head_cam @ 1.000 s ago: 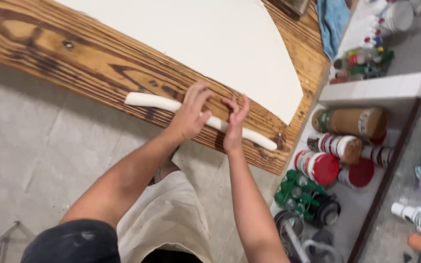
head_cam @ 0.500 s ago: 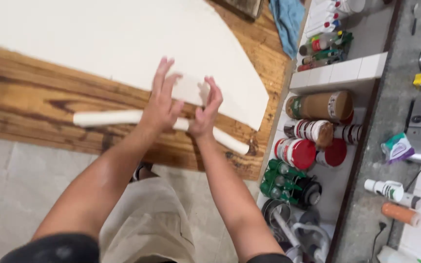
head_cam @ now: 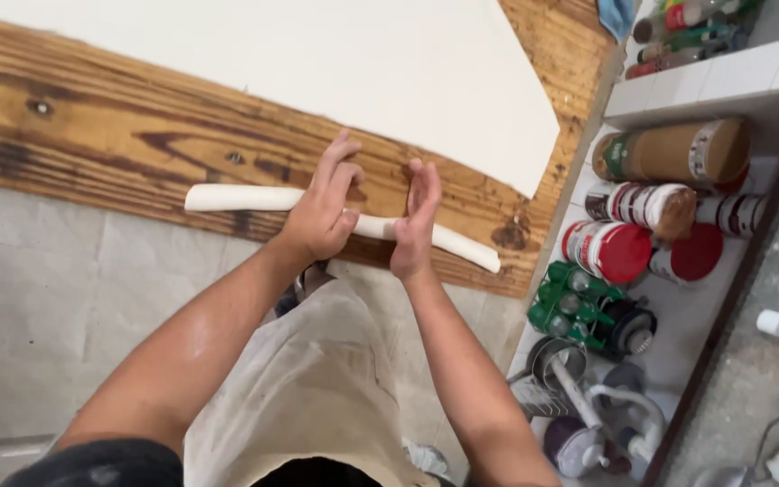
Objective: Shaping dough into long cylinders by cutting it into strips and rolling them on a wooden table.
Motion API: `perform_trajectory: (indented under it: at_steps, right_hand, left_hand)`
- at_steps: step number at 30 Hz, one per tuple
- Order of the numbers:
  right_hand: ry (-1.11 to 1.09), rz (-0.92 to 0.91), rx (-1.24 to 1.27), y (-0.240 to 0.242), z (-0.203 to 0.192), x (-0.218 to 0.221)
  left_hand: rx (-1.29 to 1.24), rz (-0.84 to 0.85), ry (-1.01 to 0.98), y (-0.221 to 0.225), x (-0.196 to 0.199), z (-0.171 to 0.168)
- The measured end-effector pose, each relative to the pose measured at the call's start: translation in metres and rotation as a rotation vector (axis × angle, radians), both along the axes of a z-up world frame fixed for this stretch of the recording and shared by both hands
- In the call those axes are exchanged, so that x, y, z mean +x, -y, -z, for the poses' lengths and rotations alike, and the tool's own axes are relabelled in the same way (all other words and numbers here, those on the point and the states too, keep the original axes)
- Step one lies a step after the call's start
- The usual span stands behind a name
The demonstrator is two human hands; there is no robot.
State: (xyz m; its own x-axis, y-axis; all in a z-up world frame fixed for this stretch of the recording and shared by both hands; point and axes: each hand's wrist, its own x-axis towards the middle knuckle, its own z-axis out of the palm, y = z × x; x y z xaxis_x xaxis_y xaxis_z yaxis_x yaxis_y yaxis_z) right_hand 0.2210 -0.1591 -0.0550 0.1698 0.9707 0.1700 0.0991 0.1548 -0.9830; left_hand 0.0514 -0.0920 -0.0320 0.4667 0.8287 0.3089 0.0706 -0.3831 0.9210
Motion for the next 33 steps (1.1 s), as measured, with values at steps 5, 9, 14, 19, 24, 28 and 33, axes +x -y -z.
perform_trajectory:
  at_steps: [5, 9, 14, 19, 24, 28, 33]
  right_hand:
    - [0.188, 0.059, 0.19, -0.07, 0.003, 0.015]
    - [0.299, 0.157, 0.146, -0.096, 0.006, 0.018]
    - [0.097, -0.042, 0.054, -0.023, -0.011, 0.006]
    - [0.269, -0.068, -0.057, 0.008, 0.003, 0.006]
    - [0.201, -0.089, 0.082, -0.059, 0.023, 0.022]
    - [-0.008, -0.034, -0.006, -0.063, 0.014, 0.018]
    - [0.222, -0.053, -0.022, 0.019, 0.017, 0.015]
  left_hand:
    - [0.048, -0.124, 0.017, -0.057, 0.029, -0.002]
    - [0.068, -0.252, 0.069, -0.074, 0.039, 0.003]
    - [-0.067, -0.102, -0.079, -0.009, 0.013, -0.006]
    - [0.053, -0.11, -0.169, 0.016, 0.0, 0.025]
    - [0.149, -0.138, -0.177, -0.043, 0.022, 0.032]
    - [0.131, -0.176, -0.136, -0.039, 0.023, 0.039]
    - [0.049, -0.171, -0.244, 0.035, -0.001, 0.031]
